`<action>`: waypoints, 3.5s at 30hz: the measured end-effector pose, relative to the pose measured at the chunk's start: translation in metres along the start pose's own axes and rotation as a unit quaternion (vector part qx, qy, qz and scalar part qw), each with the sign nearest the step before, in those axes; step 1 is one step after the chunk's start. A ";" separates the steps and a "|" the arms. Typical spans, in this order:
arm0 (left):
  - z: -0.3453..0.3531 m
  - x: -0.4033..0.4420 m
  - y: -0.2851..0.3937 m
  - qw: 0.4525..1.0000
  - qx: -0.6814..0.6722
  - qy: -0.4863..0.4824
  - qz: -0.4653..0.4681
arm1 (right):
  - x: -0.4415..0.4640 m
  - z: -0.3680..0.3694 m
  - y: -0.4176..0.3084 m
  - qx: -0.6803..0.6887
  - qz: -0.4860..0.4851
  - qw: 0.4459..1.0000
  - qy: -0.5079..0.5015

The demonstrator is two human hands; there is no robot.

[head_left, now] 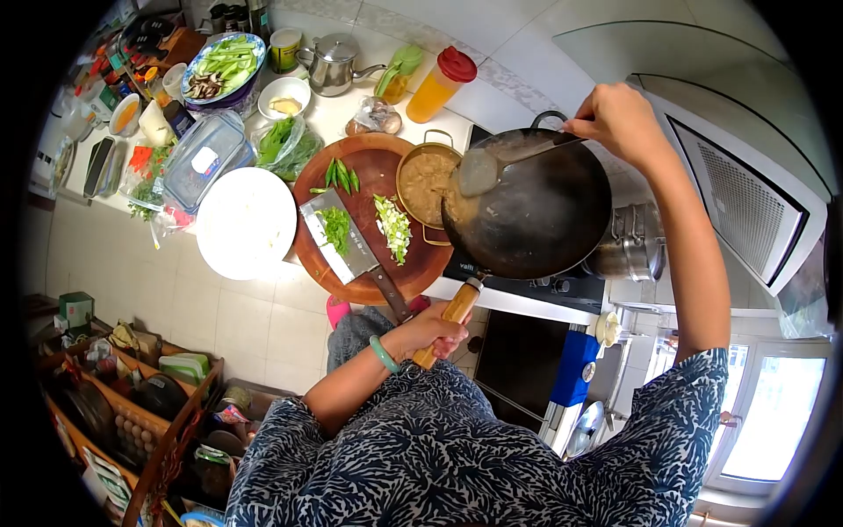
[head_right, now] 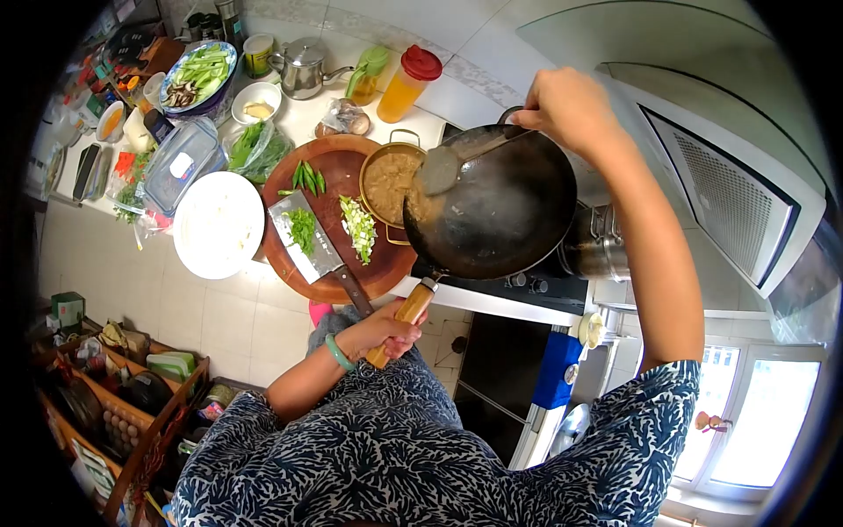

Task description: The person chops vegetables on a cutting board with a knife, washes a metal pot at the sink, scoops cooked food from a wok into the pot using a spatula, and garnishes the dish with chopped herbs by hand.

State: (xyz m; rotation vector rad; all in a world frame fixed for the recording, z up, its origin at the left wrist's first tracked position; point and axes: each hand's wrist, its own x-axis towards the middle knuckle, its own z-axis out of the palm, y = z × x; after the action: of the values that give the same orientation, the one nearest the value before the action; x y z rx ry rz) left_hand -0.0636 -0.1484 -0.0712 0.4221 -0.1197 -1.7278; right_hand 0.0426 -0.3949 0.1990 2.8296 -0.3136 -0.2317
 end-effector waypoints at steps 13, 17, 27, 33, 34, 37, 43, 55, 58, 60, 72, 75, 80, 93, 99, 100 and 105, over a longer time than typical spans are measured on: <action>0.004 -0.007 0.002 1.000 -0.006 -0.003 0.006 | 0.027 0.008 0.003 -0.088 -0.007 0.993 -0.073; 0.000 -0.005 -0.001 1.000 -0.009 -0.006 0.005 | 0.032 0.013 -0.011 -0.058 -0.049 0.994 -0.077; -0.002 -0.003 -0.001 1.000 -0.024 -0.017 0.000 | 0.034 0.001 0.003 0.055 0.016 0.993 -0.099; -0.003 -0.001 0.003 0.999 -0.025 -0.026 -0.002 | 0.039 -0.003 0.013 -0.007 0.064 0.986 -0.152; -0.004 -0.001 0.003 0.999 -0.026 -0.029 0.002 | 0.039 0.002 0.013 -0.030 0.066 0.985 -0.159; -0.001 -0.002 0.005 0.999 -0.025 -0.034 0.002 | 0.046 0.017 0.011 -0.057 0.061 0.982 -0.171; -0.002 0.000 0.003 0.998 -0.035 -0.052 -0.001 | 0.047 0.018 0.001 0.034 0.036 0.987 -0.150; 0.001 0.000 0.005 0.995 -0.070 -0.072 -0.010 | 0.030 0.015 -0.035 -0.158 0.010 0.980 -0.124; -0.003 0.001 0.001 0.996 -0.057 -0.072 -0.008 | 0.040 0.026 -0.031 -0.114 0.018 0.986 -0.117; -0.004 0.000 0.001 0.996 -0.053 -0.071 -0.007 | 0.040 0.024 -0.027 -0.088 0.030 0.989 -0.112; -0.004 -0.001 -0.001 0.998 -0.021 -0.060 -0.018 | 0.008 -0.054 -0.007 -0.217 0.131 0.951 -0.178; -0.001 -0.002 0.000 0.998 -0.019 -0.054 -0.021 | 0.006 -0.051 -0.004 -0.199 0.134 0.953 -0.185; -0.001 -0.002 -0.001 0.998 -0.001 -0.054 -0.020 | 0.010 -0.001 0.017 -0.053 0.047 0.982 -0.176; -0.006 0.009 0.000 0.998 0.001 -0.052 -0.024 | 0.013 0.023 0.030 0.119 0.071 0.984 -0.111; -0.005 0.012 -0.003 0.998 0.002 -0.052 -0.029 | 0.004 0.047 0.039 -0.046 -0.023 0.999 -0.006; -0.004 0.012 -0.004 0.998 0.002 -0.050 -0.026 | 0.003 0.049 0.035 -0.024 -0.012 1.000 0.001; 0.001 0.014 -0.005 0.999 0.005 -0.030 -0.028 | -0.011 0.041 0.029 0.100 0.068 0.989 -0.081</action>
State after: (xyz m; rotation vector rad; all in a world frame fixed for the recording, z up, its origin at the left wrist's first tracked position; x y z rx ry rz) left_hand -0.0710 -0.1613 -0.0751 0.3842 -0.1624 -1.7969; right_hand 0.0188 -0.4297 0.1705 2.9755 -0.5933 -0.4242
